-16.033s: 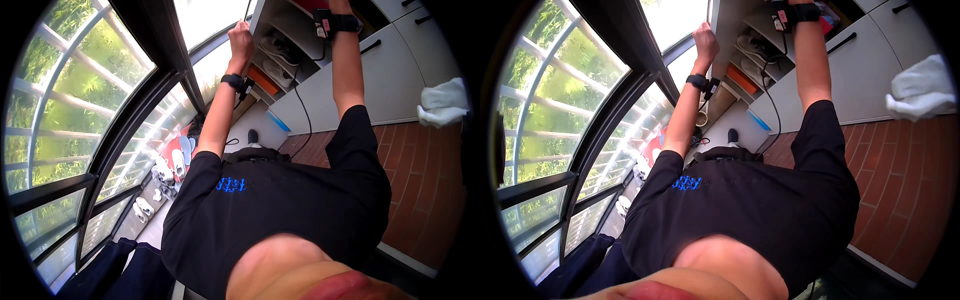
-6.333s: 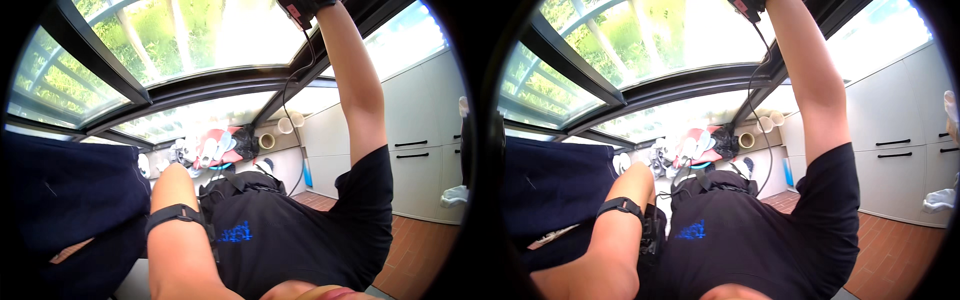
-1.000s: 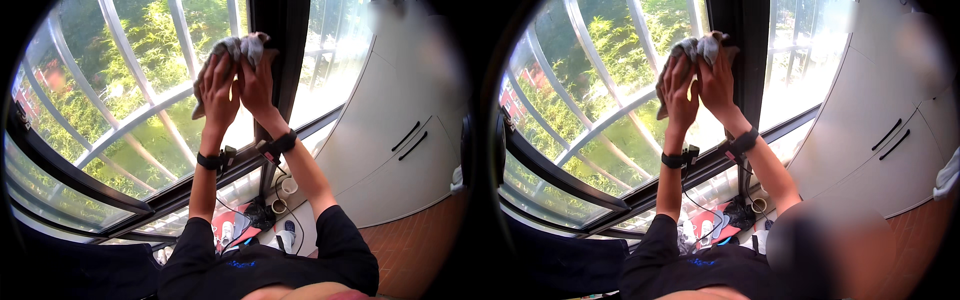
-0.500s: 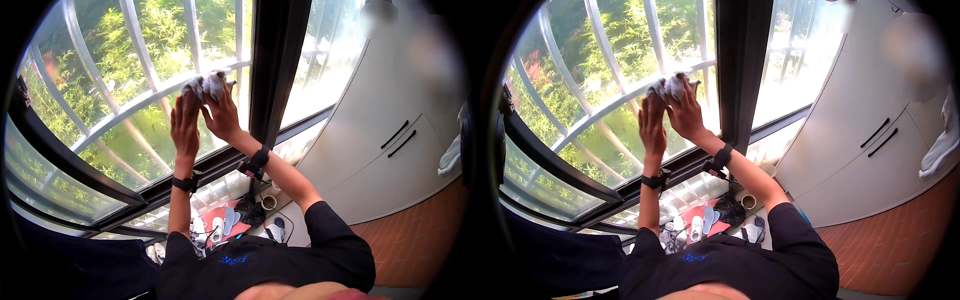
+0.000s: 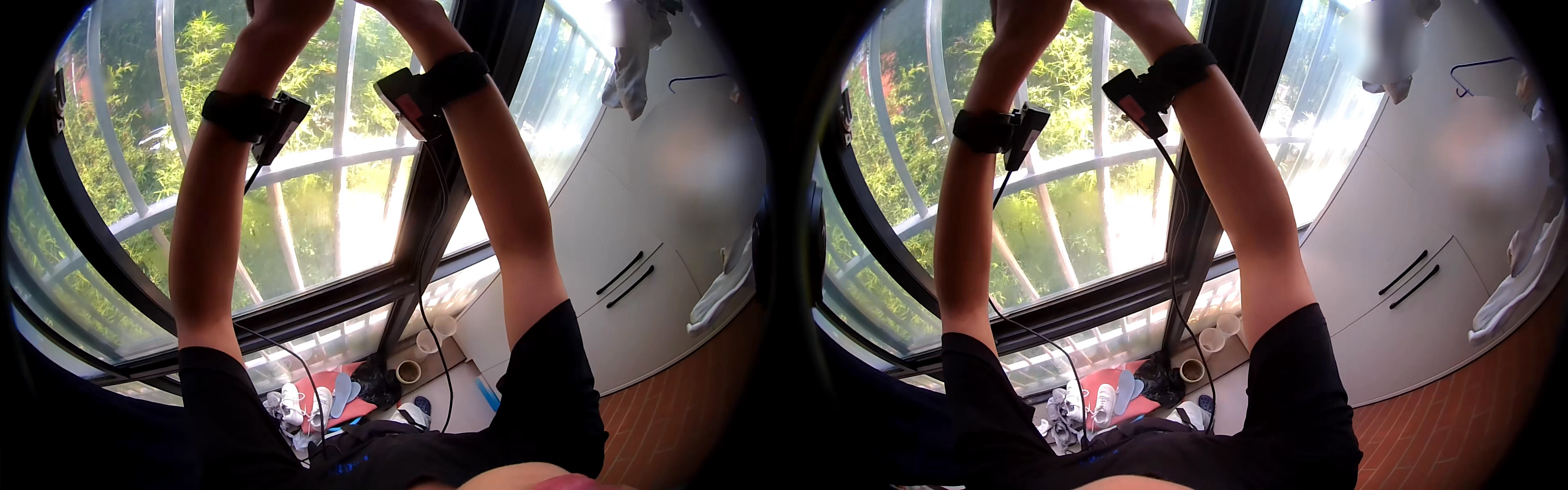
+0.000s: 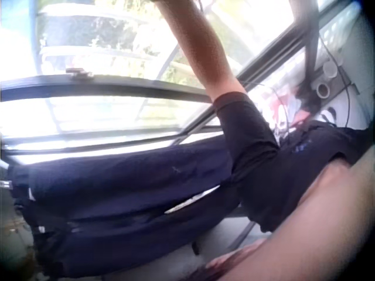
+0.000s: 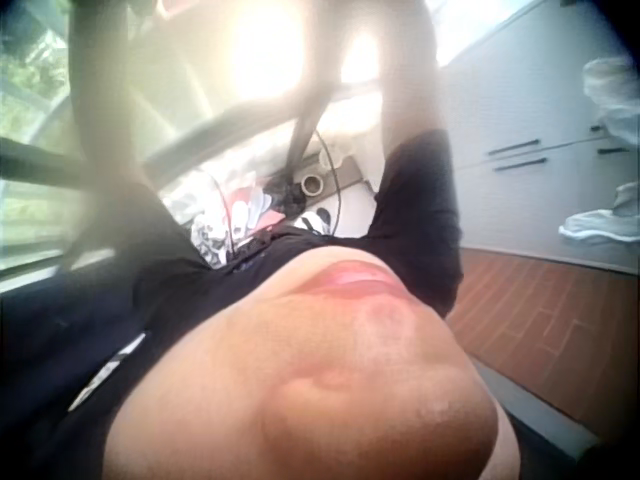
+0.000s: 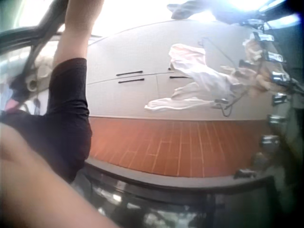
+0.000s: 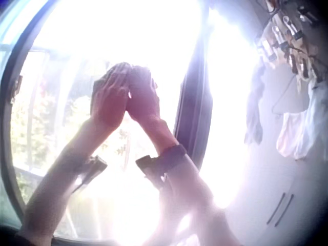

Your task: The person cleans a large window and its frame using a grey cloth. They wipe the glass surface and the surrounding frame, moving around the window to reach different sections. The person also briefly opens a cabinet door and wipes its edge before returning to the window.

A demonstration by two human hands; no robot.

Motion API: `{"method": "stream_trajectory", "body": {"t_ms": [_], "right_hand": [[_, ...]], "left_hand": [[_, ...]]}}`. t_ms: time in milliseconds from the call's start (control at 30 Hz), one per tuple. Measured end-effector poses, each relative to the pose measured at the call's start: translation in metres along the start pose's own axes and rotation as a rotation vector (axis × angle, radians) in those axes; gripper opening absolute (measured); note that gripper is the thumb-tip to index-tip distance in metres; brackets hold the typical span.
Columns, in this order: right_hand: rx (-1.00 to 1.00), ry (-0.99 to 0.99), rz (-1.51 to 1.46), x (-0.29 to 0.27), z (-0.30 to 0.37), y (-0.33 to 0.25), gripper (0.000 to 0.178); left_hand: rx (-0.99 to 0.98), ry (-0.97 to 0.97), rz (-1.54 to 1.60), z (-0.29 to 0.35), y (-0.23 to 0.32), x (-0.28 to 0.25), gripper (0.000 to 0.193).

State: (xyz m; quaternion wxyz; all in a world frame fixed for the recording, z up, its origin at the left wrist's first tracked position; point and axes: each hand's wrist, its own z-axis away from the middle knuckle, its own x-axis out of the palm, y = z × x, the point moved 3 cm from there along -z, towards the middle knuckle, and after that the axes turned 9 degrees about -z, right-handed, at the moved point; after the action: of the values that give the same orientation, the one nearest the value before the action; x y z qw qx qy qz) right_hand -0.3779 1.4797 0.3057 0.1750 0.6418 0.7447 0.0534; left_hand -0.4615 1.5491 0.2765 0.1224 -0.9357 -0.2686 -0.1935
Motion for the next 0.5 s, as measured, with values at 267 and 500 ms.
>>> {"method": "stream_trajectory", "body": {"t_ms": [267, 500], "right_hand": [[-0.011, 0.178, 0.244, -0.003, 0.097, 0.010, 0.053], [0.317, -0.009, 0.207, -0.003, 0.291, -0.008, 0.069]], "left_hand": [[0.055, -0.039, 0.322, 0.062, 0.047, -0.030, 0.046], [0.140, -0.706, 0.338, 0.242, 0.100, -0.071, 0.080]]}}
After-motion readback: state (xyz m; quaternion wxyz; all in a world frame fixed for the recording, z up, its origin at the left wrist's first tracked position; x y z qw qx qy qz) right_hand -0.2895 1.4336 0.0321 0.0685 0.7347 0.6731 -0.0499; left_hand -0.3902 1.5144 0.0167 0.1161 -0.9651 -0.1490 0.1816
